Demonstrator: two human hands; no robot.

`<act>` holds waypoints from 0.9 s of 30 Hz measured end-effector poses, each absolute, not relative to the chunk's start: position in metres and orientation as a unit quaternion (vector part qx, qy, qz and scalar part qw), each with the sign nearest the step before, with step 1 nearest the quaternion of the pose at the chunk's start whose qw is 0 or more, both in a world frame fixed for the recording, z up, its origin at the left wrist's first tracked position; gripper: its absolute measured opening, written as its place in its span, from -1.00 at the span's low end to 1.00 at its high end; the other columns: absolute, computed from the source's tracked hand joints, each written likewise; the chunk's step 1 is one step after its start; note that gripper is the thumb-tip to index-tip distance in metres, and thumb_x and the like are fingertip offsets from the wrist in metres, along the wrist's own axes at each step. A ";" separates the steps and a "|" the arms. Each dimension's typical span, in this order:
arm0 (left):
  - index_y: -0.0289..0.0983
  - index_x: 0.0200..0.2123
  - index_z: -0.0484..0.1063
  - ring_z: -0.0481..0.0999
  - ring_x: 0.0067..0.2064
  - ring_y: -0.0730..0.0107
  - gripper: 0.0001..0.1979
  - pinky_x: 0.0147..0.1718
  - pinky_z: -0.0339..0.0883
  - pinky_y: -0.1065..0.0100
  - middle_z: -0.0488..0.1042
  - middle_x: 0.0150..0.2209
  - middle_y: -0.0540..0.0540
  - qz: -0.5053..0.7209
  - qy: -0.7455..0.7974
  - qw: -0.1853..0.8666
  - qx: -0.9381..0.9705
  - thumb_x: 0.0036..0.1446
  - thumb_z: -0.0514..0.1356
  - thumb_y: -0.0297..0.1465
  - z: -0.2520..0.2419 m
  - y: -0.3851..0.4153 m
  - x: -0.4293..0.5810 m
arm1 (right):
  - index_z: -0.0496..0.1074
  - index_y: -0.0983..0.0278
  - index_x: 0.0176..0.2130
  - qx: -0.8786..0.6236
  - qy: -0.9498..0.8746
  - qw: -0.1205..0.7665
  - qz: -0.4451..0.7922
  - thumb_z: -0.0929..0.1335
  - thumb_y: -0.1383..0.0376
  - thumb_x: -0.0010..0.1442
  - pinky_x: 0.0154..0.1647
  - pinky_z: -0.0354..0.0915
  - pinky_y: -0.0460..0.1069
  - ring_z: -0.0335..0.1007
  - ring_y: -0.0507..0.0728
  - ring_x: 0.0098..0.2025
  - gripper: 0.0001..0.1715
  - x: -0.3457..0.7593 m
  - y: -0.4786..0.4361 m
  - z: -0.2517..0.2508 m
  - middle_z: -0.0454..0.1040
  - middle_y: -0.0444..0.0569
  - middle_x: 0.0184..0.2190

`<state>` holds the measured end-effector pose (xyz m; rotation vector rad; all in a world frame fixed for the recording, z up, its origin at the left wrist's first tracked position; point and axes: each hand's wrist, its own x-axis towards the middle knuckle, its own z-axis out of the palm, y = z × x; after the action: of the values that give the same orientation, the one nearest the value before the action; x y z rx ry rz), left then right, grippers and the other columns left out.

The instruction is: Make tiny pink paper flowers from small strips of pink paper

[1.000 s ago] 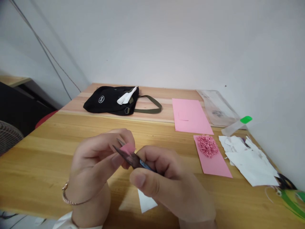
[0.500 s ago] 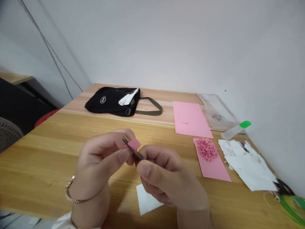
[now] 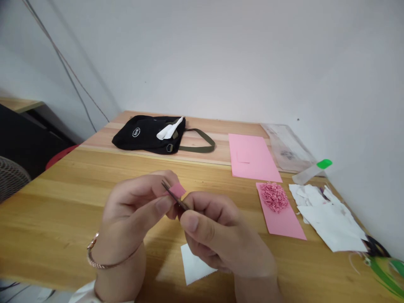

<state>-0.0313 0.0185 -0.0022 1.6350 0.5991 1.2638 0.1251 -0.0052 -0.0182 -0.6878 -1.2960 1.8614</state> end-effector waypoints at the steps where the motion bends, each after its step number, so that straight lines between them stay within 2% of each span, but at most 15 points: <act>1: -0.31 -0.58 0.23 0.31 -0.49 0.52 -0.81 -0.52 0.23 0.44 0.29 -0.55 0.00 0.518 0.244 0.475 0.668 0.07 0.06 -0.48 -0.002 0.019 -0.031 | 0.28 0.29 -0.33 -0.272 -0.506 0.376 0.727 0.20 0.06 0.14 -0.83 -0.25 -0.20 -0.23 -0.14 -0.75 -0.66 0.125 -0.005 -0.019 0.01 -0.28 -0.71; 10: -0.31 -0.57 0.25 0.30 -0.51 0.53 -0.83 -0.54 0.23 0.45 0.30 -0.55 -0.01 0.521 0.253 0.467 0.669 0.05 0.07 -0.47 -0.002 0.019 -0.030 | 0.26 0.30 -0.36 -0.293 -0.513 0.374 0.715 0.20 0.04 0.13 -0.83 -0.25 -0.19 -0.23 -0.14 -0.75 -0.63 0.126 -0.006 -0.018 0.01 -0.28 -0.72; 16: -0.32 -0.56 0.28 0.31 -0.49 0.52 -0.83 -0.52 0.23 0.43 0.32 -0.54 -0.02 0.530 0.253 0.446 0.675 0.07 0.06 -0.48 -0.003 0.017 -0.030 | 0.18 0.27 -0.43 -0.278 -0.500 0.381 0.727 0.21 0.07 0.14 -0.84 -0.26 -0.20 -0.25 -0.15 -0.76 -0.68 0.123 -0.005 -0.016 -0.01 -0.29 -0.72; 20: -0.31 -0.54 0.31 0.36 -0.43 0.46 -0.83 -0.46 0.27 0.39 0.34 -0.52 -0.04 0.545 0.265 0.412 0.680 0.08 0.05 -0.48 -0.003 0.017 -0.031 | 0.20 0.29 -0.40 -0.275 -0.491 0.379 0.735 0.22 0.07 0.13 -0.85 -0.28 -0.21 -0.27 -0.16 -0.78 -0.68 0.122 -0.004 -0.013 -0.02 -0.31 -0.74; 27: -0.31 -0.52 0.33 0.35 -0.43 0.46 -0.87 -0.48 0.25 0.40 0.35 -0.51 -0.04 0.573 0.272 0.387 0.669 0.06 0.08 -0.51 -0.004 0.017 -0.029 | 0.21 0.30 -0.41 -0.269 -0.486 0.381 0.739 0.22 0.08 0.13 -0.85 -0.28 -0.22 -0.26 -0.16 -0.78 -0.68 0.122 -0.004 -0.014 0.00 -0.30 -0.73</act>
<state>-0.0290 0.0170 -0.0041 1.7019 0.6916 1.4589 0.1220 -0.0040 -0.0138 -0.6877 -1.2411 1.8861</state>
